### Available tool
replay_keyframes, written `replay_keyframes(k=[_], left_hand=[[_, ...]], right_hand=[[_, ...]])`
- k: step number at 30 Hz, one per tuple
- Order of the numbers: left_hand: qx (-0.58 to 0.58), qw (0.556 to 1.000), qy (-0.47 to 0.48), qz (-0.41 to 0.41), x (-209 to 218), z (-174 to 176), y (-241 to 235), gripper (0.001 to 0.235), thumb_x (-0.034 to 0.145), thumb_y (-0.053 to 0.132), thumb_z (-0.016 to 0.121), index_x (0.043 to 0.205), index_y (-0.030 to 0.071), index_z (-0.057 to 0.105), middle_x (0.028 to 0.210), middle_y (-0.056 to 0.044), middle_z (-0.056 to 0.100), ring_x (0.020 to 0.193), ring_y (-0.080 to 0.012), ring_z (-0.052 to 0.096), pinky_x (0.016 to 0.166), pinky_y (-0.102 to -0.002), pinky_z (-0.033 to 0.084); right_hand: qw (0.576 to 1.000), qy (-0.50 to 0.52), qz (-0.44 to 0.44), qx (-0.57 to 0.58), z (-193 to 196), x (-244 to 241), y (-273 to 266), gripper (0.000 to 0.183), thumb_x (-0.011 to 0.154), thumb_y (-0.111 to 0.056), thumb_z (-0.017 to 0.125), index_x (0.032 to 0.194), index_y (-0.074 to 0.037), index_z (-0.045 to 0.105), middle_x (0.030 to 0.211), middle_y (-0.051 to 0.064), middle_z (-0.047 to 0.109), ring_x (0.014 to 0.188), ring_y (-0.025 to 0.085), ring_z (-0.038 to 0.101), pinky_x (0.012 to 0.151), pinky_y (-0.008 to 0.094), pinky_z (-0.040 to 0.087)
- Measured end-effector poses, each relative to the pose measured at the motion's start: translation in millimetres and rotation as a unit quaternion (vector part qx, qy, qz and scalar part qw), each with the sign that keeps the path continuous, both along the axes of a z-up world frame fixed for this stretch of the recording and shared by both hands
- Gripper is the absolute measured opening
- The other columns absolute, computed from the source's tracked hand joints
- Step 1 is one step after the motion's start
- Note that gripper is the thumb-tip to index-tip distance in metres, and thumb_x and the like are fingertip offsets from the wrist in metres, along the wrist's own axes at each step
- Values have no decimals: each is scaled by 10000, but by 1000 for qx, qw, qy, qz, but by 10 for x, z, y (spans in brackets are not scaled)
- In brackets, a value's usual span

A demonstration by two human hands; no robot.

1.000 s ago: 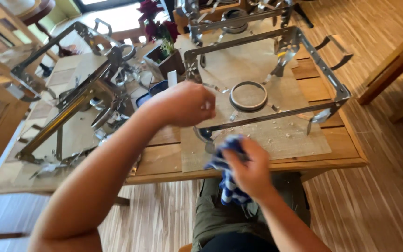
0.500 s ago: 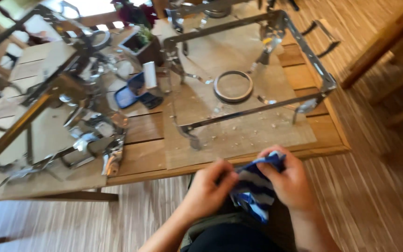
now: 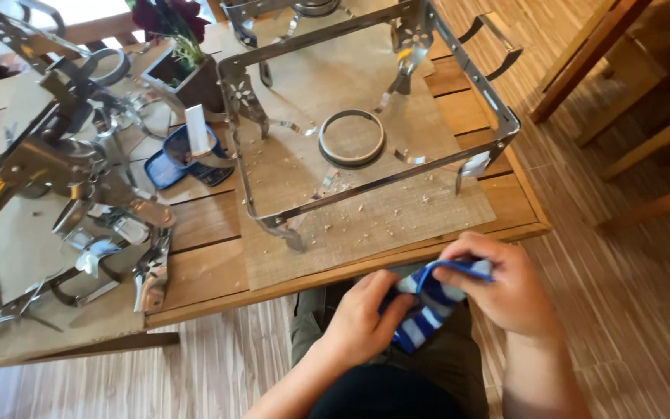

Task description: Cleaning and wiping down metal catering frames using a cloth.

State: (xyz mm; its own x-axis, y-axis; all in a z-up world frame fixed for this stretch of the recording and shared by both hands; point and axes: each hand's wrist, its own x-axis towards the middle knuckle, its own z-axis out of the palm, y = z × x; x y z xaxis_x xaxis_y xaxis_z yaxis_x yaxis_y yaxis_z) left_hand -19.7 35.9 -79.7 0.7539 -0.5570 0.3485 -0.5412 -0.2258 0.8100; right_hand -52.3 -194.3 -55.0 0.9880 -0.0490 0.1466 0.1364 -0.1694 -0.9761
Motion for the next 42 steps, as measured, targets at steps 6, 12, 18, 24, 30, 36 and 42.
replay_keyframes(k=[6,12,18,24,30,36,42], left_hand=[[-100,993,2,65,-84,403,-81,177,1001,119,679,1138,22,625,1013,-176,708,926,-365,726,788,-398,593],[-77,996,-18,42,-240,531,-470,225,961,72,689,1185,56,675,1010,-163,688,920,-356,699,787,-400,581],[-13,995,-54,-81,-460,613,-563,323,949,201,740,1209,29,654,1252,-188,685,1045,-369,710,850,-409,586],[25,997,31,-68,-146,644,18,177,988,192,693,1111,66,710,1116,-114,735,982,-323,746,821,-362,611],[189,957,209,-62,45,-161,235,208,903,233,710,1010,57,733,954,-144,732,828,-341,731,721,-395,585],[140,989,47,28,240,-1908,-214,138,893,173,698,952,48,697,937,-159,724,887,-371,699,751,-452,564],[120,989,-75,48,465,-2314,-1137,295,922,195,703,1167,30,704,984,-221,712,873,-439,670,740,-512,539]], right_hand=[[990,31,-133,-45,-121,-106,-34,108,872,4,768,960,-21,710,840,15,625,686,122,603,599,263,476],[930,-60,-205,299,-1878,-607,205,229,1030,-123,566,1209,-3,489,1066,94,649,970,189,635,863,309,533],[782,147,-190,575,-2214,-629,-107,422,899,-361,511,1191,-71,607,1141,138,687,1039,259,692,907,414,549],[858,117,-131,482,-974,-610,-142,540,815,-371,632,1246,-45,637,1203,164,692,1053,303,686,903,462,552],[845,150,-142,494,-1153,-813,-196,549,823,-362,635,1259,-28,629,1212,176,690,1060,313,687,906,471,553],[835,160,-141,507,-1308,-960,-321,558,831,-353,639,1272,-11,621,1220,189,689,1067,323,687,909,480,554],[831,159,-129,518,-1672,-999,-706,568,839,-344,643,1285,6,613,1229,201,687,1074,333,688,911,490,556]])
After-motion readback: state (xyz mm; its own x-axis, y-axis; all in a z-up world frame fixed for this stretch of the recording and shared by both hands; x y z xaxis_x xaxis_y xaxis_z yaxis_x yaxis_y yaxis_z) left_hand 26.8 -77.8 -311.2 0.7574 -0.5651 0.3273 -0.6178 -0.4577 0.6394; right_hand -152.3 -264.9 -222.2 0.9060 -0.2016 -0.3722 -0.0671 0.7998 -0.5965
